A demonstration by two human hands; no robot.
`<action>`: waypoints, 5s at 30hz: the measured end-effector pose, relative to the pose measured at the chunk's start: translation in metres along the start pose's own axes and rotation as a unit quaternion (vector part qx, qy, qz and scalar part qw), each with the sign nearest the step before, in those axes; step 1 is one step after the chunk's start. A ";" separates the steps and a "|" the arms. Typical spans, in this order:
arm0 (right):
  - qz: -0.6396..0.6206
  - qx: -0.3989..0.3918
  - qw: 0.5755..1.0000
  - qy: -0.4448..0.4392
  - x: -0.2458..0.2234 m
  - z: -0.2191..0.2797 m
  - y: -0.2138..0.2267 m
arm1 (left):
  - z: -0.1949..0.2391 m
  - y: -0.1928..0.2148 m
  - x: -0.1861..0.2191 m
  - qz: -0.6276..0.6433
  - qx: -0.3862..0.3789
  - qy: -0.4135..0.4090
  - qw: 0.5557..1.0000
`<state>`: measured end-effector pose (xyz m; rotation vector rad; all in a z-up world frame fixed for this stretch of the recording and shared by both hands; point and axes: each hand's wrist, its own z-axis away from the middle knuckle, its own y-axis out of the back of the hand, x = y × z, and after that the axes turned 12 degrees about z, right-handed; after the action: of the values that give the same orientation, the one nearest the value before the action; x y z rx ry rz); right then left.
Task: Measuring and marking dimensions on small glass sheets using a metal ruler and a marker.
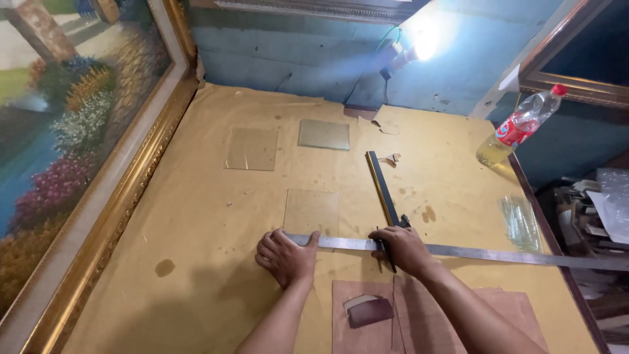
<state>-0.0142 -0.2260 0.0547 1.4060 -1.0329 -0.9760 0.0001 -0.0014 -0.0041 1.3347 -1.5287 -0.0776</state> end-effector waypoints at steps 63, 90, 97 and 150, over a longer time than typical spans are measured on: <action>-0.532 0.009 0.823 -0.200 -0.067 -0.065 -0.005 | -0.040 -0.002 -0.029 0.006 0.004 -0.092 0.996; -0.357 0.002 0.912 -0.204 -0.092 -0.072 -0.029 | -0.044 0.003 -0.027 0.019 0.026 -0.114 0.993; -0.355 -0.004 0.914 -0.194 -0.095 -0.073 -0.022 | -0.043 0.005 -0.026 0.026 0.023 -0.114 0.993; -0.038 -0.112 0.991 0.061 -0.049 0.034 0.019 | -0.057 0.096 0.048 0.637 -0.261 0.529 0.496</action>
<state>-0.0618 -0.1894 0.0713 1.3090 -0.7595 -1.0155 -0.0167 0.0301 0.1119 -0.5456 -0.8384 0.9731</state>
